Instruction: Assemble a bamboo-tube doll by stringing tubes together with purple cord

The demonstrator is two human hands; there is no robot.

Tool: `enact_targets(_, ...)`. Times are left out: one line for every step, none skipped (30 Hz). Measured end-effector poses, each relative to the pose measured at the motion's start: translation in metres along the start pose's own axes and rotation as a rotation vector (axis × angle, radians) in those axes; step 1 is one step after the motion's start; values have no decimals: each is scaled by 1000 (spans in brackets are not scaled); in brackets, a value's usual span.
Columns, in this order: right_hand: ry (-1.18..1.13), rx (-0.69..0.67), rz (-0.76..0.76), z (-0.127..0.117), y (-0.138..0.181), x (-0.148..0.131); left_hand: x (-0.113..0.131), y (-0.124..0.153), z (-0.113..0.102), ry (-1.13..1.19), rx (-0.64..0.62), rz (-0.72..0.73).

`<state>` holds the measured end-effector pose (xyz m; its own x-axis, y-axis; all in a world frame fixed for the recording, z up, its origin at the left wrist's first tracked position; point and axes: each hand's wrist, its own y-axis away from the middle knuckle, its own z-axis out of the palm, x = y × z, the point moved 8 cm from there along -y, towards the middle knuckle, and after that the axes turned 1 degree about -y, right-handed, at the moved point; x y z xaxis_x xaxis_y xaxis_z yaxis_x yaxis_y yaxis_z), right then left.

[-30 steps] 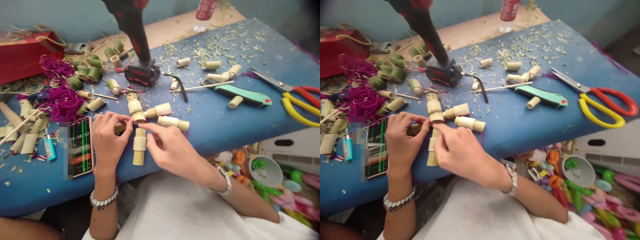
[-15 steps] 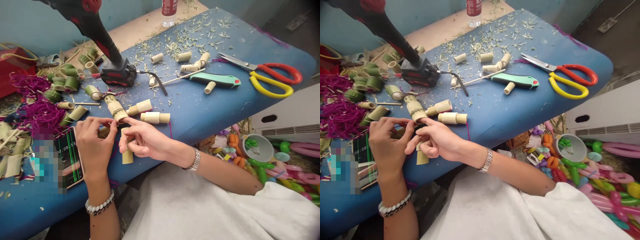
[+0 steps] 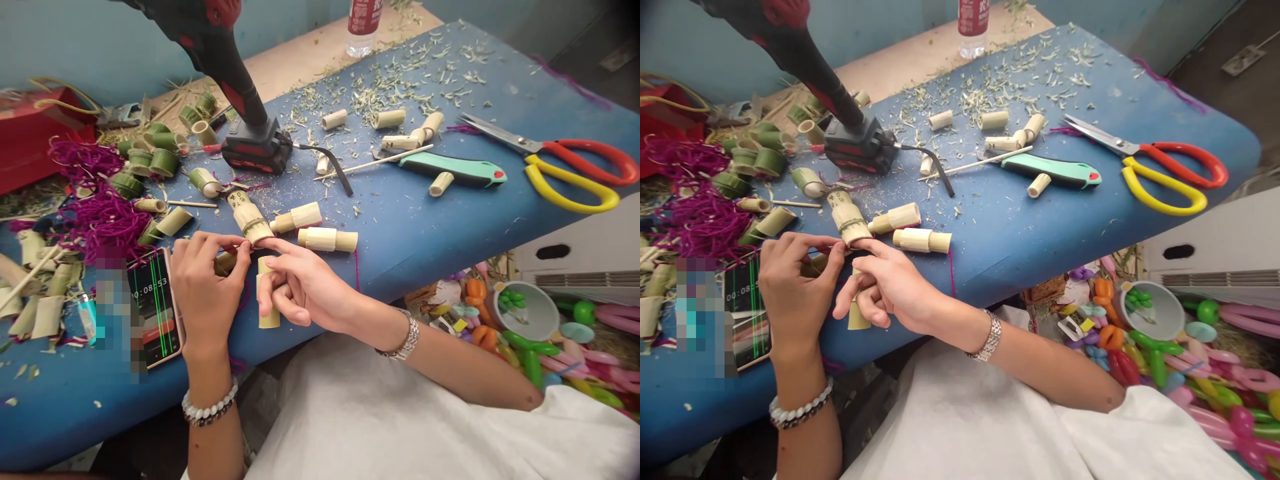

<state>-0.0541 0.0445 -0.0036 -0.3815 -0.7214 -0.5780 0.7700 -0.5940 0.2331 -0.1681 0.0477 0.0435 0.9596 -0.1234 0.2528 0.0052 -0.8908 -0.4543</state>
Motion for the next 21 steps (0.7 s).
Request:
enact_targets(0, 5, -1, 0, 0, 0, 1, 0, 0, 5, 0, 3)
enact_targets(0, 11, -1, -1, 0, 0, 1, 0, -1, 7, -2, 3)
enact_targets(2, 18, 1, -1, 0, 0, 2, 0, -1, 9, -5, 3)
enact_targets(5, 24, 4, -1, 0, -1, 2, 0, -1, 10, -9, 3)
enact_targets(7, 28, 7, -2, 1, -1, 3, 0, -1, 11, -11, 3)
enact_targets(8, 33, 7, -2, 1, -1, 3, 0, -1, 12, -14, 4)
enact_targets(8, 36, 7, -2, 1, -1, 3, 0, -2, 14, -15, 6)
enact_targets(9, 38, 7, -1, 1, -1, 3, 0, -2, 17, -12, 9)
enact_targets(11, 41, 5, -1, 2, -1, 3, 1, -2, 19, -8, 11)
enact_targets(13, 45, 3, -1, 2, -1, 3, 1, -2, 20, -4, 13)
enact_targets(16, 49, 2, -1, 2, 0, 3, 1, -2, 22, -1, 15)
enact_targets(21, 53, 0, -1, 2, 0, 3, 1, -2, 24, 3, 17)
enact_targets(26, 56, -2, -2, 3, 1, 3, 2, -2, 23, 5, 20)
enact_targets(30, 58, -3, -2, 3, 1, 3, 2, -2, 23, 8, 23)
enact_targets(35, 58, -3, -2, 3, 2, 3, 2, -2, 22, 12, 24)
enact_targets(39, 58, -2, -1, 3, 3, 3, 2, -3, 19, 14, 24)
enact_targets(43, 58, 0, -1, 3, 4, 4, 2, -3, 16, 15, 22)
enact_targets(46, 61, 1, -1, 3, 5, 4, 2, -3, 13, 14, 20)
enact_targets(47, 64, 1, -1, 3, 5, 5, 2, -2, 9, 10, 16)
enact_targets(49, 68, -2, -1, 2, 5, 5, 1, -2, 4, 6, 13)
enact_targets(50, 71, -5, -1, 2, 5, 5, 1, -2, -1, 2, 12)
